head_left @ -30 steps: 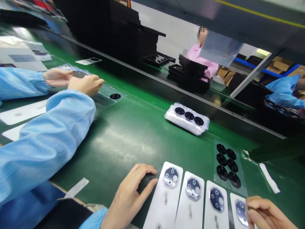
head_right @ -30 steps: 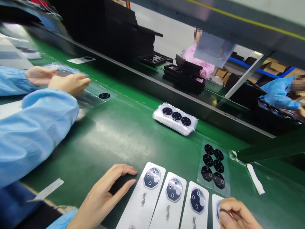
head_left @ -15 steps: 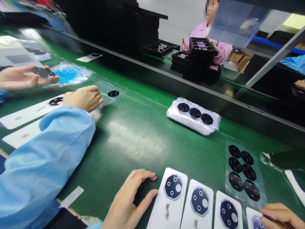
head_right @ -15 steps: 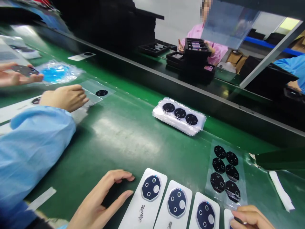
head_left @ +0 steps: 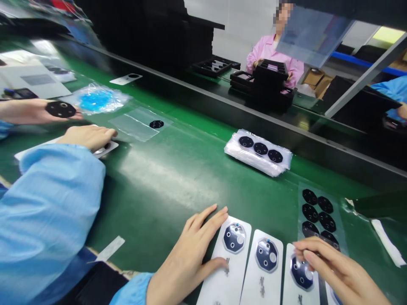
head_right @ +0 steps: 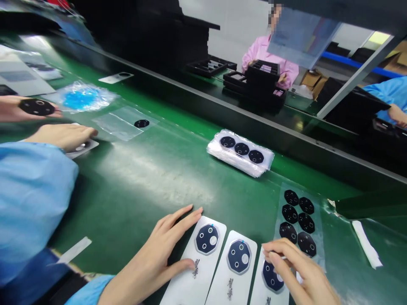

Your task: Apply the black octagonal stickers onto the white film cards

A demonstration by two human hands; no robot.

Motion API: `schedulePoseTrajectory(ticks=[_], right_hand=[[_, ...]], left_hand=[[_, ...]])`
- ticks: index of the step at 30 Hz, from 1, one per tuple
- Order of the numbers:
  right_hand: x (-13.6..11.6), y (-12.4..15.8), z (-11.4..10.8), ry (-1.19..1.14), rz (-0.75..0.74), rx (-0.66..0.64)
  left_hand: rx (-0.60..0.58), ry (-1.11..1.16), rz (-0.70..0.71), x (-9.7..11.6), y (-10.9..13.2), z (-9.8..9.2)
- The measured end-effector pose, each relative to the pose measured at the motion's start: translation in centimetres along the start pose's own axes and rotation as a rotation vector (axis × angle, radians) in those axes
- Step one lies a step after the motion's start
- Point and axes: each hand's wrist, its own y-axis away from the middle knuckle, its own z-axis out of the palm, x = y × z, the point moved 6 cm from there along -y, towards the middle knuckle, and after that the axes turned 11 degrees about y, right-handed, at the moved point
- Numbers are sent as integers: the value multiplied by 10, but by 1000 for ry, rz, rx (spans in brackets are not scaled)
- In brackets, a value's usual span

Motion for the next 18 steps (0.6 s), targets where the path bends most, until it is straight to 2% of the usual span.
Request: schedulePoseTrajectory(ticks=[3, 7, 12, 18], right_hand=[[-34, -11, 17, 80, -163, -124], [-65, -26, 39, 140, -283, -176], [-73, -47, 53, 179, -244, -124], [-79, -57, 59, 192, -265, -147]], left_hand=[[-56, 4, 10, -1, -4, 3], [-88, 80, 15, -6, -8, 6], [-100, 161, 20, -6, -10, 6], [-90, 182, 51, -1, -9, 2]])
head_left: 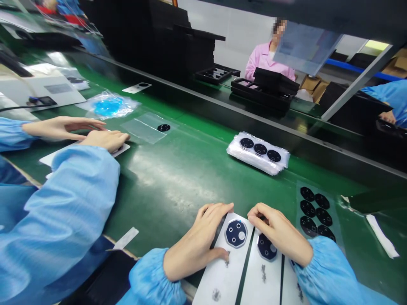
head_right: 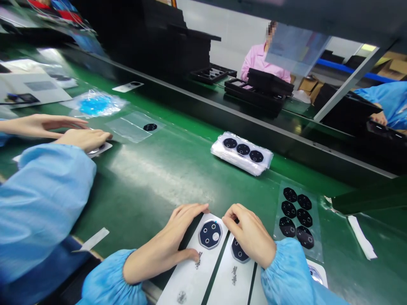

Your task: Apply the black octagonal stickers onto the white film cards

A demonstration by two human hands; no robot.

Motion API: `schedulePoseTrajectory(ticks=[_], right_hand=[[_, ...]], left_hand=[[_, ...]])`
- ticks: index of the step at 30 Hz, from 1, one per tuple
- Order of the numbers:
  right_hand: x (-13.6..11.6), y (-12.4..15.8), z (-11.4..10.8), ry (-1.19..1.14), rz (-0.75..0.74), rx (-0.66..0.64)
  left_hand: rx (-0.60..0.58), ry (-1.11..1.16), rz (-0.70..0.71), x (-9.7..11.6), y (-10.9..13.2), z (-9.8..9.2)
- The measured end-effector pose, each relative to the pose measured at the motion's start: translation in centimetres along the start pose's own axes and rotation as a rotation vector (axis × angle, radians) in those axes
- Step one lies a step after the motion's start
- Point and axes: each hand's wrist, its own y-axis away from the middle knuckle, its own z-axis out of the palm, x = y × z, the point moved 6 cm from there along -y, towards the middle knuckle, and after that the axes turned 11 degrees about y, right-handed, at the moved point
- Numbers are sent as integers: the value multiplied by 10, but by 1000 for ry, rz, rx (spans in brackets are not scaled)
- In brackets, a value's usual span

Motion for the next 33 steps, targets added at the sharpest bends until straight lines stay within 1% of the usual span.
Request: schedulePoseTrajectory(ticks=[3, 5, 11, 17, 26, 30, 33], right_hand=[[-1, 0, 2, -50, 12, -60], [-2, 1, 2, -71, 20, -76], [-4, 2, -1, -101, 30, -74], [-4, 1, -1, -99, 35, -76], [3, -2, 5, -171, 33, -87], [2, -1, 4, -255, 22, -62], [0, 1, 2, -307, -4, -42]], left_hand=[[-6, 10, 5, 0, 1, 0], [-8, 18, 4, -1, 1, 0], [-34, 37, -15, -1, 0, 1], [-32, 64, -6, -1, 1, 1], [-51, 106, -19, -2, 1, 1], [-33, 195, -68, -5, 3, 0], [2, 390, -149, -5, 3, -1]])
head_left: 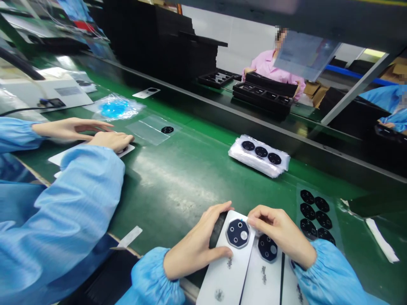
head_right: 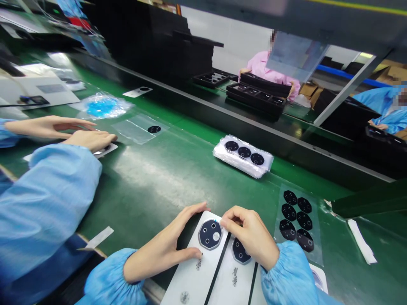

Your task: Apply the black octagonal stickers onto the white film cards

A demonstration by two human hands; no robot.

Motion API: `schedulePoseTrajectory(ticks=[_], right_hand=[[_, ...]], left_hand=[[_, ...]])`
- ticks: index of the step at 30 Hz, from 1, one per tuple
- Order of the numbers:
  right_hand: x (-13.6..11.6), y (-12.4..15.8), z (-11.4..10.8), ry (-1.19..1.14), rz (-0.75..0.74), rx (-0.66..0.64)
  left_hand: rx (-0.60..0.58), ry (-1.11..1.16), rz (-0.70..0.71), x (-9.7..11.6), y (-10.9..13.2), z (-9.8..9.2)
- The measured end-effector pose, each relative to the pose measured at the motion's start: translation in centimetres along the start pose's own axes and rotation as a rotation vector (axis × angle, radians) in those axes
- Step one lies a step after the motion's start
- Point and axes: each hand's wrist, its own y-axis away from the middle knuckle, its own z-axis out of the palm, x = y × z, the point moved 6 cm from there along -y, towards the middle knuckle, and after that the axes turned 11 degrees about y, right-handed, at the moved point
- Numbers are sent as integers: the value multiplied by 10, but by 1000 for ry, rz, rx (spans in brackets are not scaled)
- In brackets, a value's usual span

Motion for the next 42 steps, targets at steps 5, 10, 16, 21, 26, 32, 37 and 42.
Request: schedulePoseTrajectory(ticks=[5, 10, 16, 21, 26, 32, 37, 42], right_hand=[[4, 0, -2, -27, 27, 28], [3, -2, -2, -56, 53, 21], [-4, -1, -3, -84, 62, 23], [-8, 2, -4, -79, 49, 30], [-11, 5, -5, -62, 30, 37], [-14, 7, -7, -32, 7, 54], [-15, 7, -8, -32, -5, 60], [-16, 5, -9, -9, -1, 63]], left_hand=[[11, 543, -129, -4, -5, 8], [47, 717, -162, -8, -9, 9], [61, 760, -170, -5, -8, 8], [62, 770, -144, -4, -8, 7], [65, 769, -131, -2, -8, 6], [64, 776, -125, 1, -9, 5], [66, 765, -112, 3, -8, 5], [72, 764, -112, 3, -9, 4]])
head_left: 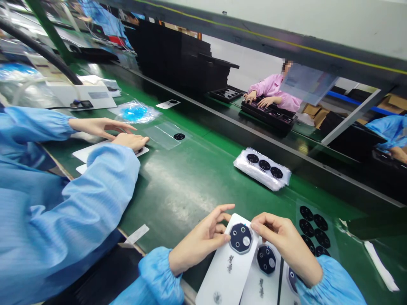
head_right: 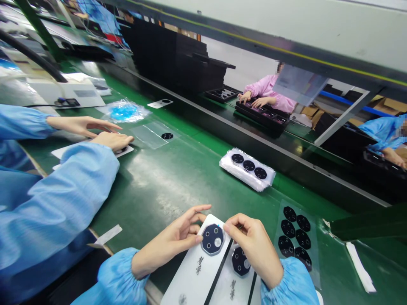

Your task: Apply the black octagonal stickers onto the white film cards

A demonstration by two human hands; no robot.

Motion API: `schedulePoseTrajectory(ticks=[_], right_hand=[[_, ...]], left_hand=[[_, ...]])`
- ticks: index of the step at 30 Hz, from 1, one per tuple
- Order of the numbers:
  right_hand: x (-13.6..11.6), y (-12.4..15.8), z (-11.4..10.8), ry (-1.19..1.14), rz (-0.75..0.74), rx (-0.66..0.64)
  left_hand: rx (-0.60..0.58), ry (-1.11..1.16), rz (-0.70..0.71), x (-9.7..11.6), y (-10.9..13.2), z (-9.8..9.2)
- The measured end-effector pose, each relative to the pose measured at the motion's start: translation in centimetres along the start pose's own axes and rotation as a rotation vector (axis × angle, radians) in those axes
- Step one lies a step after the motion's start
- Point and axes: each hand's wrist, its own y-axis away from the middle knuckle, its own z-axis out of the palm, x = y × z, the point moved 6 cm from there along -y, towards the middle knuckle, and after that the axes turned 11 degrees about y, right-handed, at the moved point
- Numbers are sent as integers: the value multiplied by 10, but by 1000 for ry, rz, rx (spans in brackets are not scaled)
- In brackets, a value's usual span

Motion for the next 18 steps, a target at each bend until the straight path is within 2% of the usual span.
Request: schedulePoseTrajectory(ticks=[11, 18], right_hand=[[-6, -10, 0, 33, -14, -12], [-25, -22, 0, 84, -108, -80]], left_hand=[[33, 53, -18, -4, 2, -2], [29, 118, -36, -5, 3, 5]])
